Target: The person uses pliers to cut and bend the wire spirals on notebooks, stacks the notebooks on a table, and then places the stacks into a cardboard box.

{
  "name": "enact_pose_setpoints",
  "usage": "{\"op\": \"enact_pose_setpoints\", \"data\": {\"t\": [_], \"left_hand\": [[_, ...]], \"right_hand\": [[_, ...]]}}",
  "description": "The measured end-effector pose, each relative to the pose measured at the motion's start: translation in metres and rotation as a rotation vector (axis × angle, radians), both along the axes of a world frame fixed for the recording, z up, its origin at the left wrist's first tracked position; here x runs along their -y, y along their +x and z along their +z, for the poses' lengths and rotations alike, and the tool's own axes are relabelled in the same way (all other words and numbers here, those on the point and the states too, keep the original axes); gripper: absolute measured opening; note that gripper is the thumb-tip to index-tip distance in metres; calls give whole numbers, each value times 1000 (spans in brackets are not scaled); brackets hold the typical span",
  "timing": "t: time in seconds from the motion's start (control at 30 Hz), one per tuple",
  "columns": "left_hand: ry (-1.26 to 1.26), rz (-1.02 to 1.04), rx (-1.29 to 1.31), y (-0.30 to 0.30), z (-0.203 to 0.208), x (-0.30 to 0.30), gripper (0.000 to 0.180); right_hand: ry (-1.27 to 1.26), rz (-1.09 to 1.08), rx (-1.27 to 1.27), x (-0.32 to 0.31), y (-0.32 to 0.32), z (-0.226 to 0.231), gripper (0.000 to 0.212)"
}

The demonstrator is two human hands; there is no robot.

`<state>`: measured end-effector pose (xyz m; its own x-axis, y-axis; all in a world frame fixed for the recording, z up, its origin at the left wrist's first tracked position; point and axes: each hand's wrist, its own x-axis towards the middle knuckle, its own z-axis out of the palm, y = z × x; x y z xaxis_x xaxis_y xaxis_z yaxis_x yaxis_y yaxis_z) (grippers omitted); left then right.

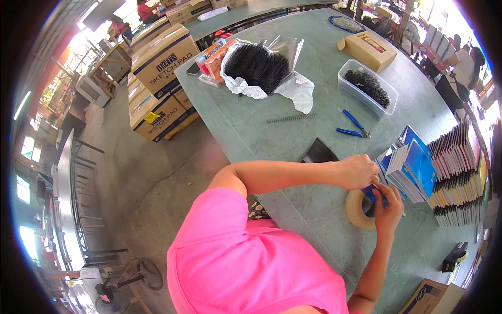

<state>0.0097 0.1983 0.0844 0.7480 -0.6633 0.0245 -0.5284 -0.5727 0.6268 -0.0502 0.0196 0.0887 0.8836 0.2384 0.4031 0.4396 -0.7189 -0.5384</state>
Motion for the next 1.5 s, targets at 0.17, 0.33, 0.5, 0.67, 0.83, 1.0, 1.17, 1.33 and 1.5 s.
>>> {"op": "enact_pose_setpoints", "data": {"t": [0.17,0.33,0.5,0.67,0.83,1.0,1.17,1.33,1.5], "left_hand": [[-335,7,391,-8,-11,8,23],[-196,-88,272,0,-10,-15,19],[-334,35,764,-6,18,-9,22],[-174,249,187,59,25,-40,32],[263,-32,273,153,-51,-51,70],[486,-109,85,171,-56,-41,68],[241,151,339,150,-14,-59,37],[88,129,157,26,82,-21,30],[360,-59,219,-8,71,-18,31]], "right_hand": [[4,-77,74,6,-4,-5,20],[-126,-71,18,-2,1,-1,18],[29,-179,55,-4,6,-7,14],[-81,-101,111,1,6,-9,20],[11,-145,24,-3,9,-6,21],[33,-118,-26,-1,9,-7,22],[-98,-86,-57,4,12,-7,25],[91,-168,53,6,14,-9,22],[58,-159,-27,2,12,-7,17]]}}
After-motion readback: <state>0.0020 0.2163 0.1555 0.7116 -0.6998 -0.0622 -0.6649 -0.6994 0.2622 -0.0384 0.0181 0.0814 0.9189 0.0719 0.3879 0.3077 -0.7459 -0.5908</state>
